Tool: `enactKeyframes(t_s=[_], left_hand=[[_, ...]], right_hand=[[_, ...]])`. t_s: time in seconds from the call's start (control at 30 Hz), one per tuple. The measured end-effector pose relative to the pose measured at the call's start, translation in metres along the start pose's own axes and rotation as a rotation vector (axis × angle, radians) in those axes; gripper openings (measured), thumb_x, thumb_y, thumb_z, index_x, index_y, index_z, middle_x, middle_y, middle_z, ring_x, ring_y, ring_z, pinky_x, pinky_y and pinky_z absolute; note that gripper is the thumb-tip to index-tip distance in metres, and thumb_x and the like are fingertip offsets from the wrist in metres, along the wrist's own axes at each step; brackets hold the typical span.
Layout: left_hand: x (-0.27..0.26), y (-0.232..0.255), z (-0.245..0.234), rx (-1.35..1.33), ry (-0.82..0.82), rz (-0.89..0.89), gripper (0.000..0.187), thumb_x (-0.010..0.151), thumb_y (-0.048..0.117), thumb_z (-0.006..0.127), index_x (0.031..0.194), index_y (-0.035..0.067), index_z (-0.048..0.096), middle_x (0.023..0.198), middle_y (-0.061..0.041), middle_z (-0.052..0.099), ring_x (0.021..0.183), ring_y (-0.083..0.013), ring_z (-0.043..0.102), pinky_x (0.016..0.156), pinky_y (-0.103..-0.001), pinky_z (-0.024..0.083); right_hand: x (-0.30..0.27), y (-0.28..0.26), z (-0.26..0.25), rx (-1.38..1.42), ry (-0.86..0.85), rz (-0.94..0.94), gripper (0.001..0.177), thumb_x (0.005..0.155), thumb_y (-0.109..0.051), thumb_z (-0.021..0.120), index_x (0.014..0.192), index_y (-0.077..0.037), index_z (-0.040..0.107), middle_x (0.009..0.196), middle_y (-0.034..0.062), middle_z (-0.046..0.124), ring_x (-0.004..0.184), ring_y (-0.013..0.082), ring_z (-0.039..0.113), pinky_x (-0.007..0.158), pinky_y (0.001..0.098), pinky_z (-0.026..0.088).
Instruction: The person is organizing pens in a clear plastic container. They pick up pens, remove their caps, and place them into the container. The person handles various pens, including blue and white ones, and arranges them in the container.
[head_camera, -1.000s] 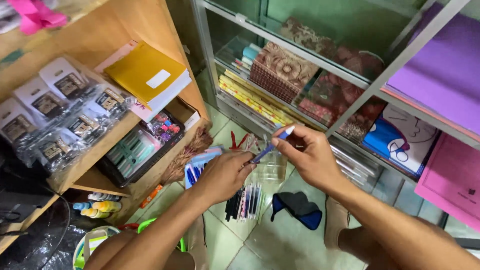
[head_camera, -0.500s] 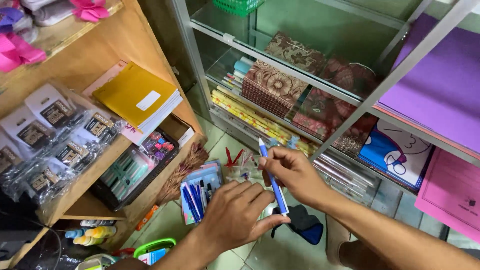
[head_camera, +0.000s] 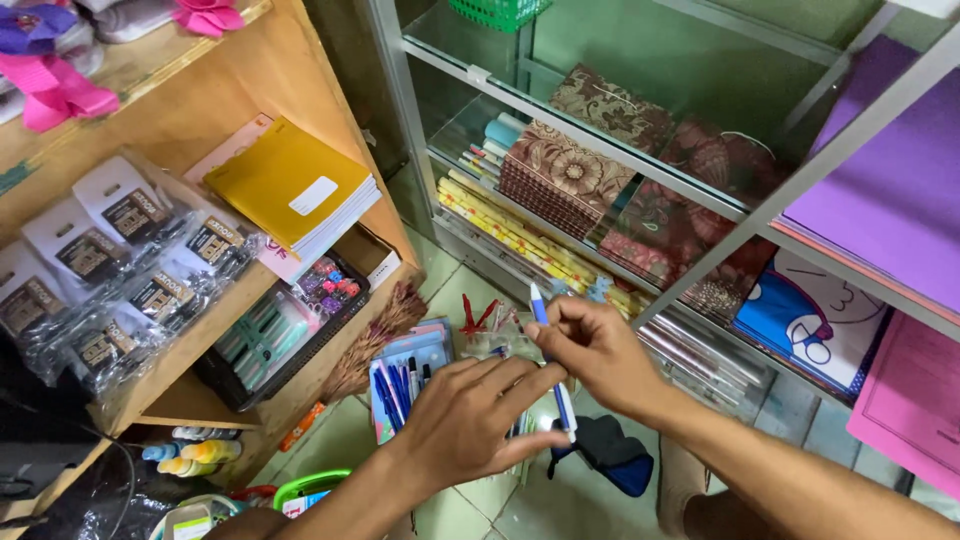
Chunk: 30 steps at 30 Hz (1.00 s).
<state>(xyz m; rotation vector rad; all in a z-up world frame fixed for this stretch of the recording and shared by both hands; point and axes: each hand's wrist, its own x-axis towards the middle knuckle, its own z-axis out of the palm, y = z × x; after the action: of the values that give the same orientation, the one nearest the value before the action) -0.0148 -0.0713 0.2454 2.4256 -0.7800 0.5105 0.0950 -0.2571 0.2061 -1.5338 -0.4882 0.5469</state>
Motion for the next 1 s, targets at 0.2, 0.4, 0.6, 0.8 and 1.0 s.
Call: enactKeyframes(t_s=[0.2, 0.4, 0.6, 0.8, 1.0], left_hand=[[-0.006, 0.000, 0.000, -0.015, -0.050, -0.008, 0.063, 0.086, 0.049, 0.078, 0.131, 0.009, 0.062, 0.112, -0.009, 0.069, 0.092, -0.0271, 0.069, 0.076, -0.039, 0.054], [-0.008, 0.000, -0.001, -0.043, -0.055, -0.028, 0.052, 0.092, 0.039, 0.078, 0.130, 0.007, 0.064, 0.113, -0.009, 0.072, 0.093, -0.0273, 0.070, 0.076, -0.039, 0.055], [-0.007, 0.001, -0.010, -0.086, -0.012, -0.051, 0.051, 0.089, 0.035, 0.081, 0.126, 0.004, 0.066, 0.108, -0.010, 0.073, 0.094, -0.0297, 0.070, 0.078, -0.039, 0.056], [-0.018, -0.004, -0.002, -0.129, 0.010, -0.057, 0.051, 0.086, 0.030, 0.083, 0.127, 0.004, 0.066, 0.109, -0.010, 0.073, 0.092, -0.0290, 0.071, 0.080, -0.040, 0.057], [-0.016, -0.001, -0.005, -0.151, 0.014, -0.072, 0.055, 0.083, 0.028, 0.083, 0.128, 0.004, 0.065, 0.111, -0.012, 0.072, 0.096, -0.0309, 0.070, 0.084, -0.040, 0.058]], right_hand=[[-0.002, -0.011, -0.001, -0.055, -0.013, 0.074, 0.032, 0.098, -0.023, 0.069, 0.074, -0.007, 0.054, 0.061, -0.0078, 0.042, 0.056, 0.0026, 0.034, 0.046, 0.0261, 0.027], [0.002, -0.015, 0.002, -0.069, -0.053, 0.131, 0.032, 0.097, -0.023, 0.069, 0.075, -0.007, 0.052, 0.060, -0.0068, 0.043, 0.055, 0.0036, 0.035, 0.046, 0.0267, 0.027], [0.003, -0.007, 0.004, -0.055, -0.115, 0.137, 0.028, 0.098, -0.022, 0.068, 0.079, -0.005, 0.057, 0.062, -0.0072, 0.043, 0.057, 0.0031, 0.036, 0.048, 0.0257, 0.028], [0.002, -0.015, 0.007, -0.091, -0.117, 0.159, 0.023, 0.097, -0.020, 0.067, 0.081, -0.005, 0.060, 0.063, -0.0069, 0.052, 0.058, 0.0024, 0.042, 0.049, 0.0250, 0.033], [0.003, -0.014, 0.004, -0.163, -0.111, 0.165, 0.028, 0.098, -0.023, 0.068, 0.078, -0.003, 0.060, 0.061, -0.0051, 0.051, 0.057, 0.0035, 0.041, 0.048, 0.0258, 0.032]])
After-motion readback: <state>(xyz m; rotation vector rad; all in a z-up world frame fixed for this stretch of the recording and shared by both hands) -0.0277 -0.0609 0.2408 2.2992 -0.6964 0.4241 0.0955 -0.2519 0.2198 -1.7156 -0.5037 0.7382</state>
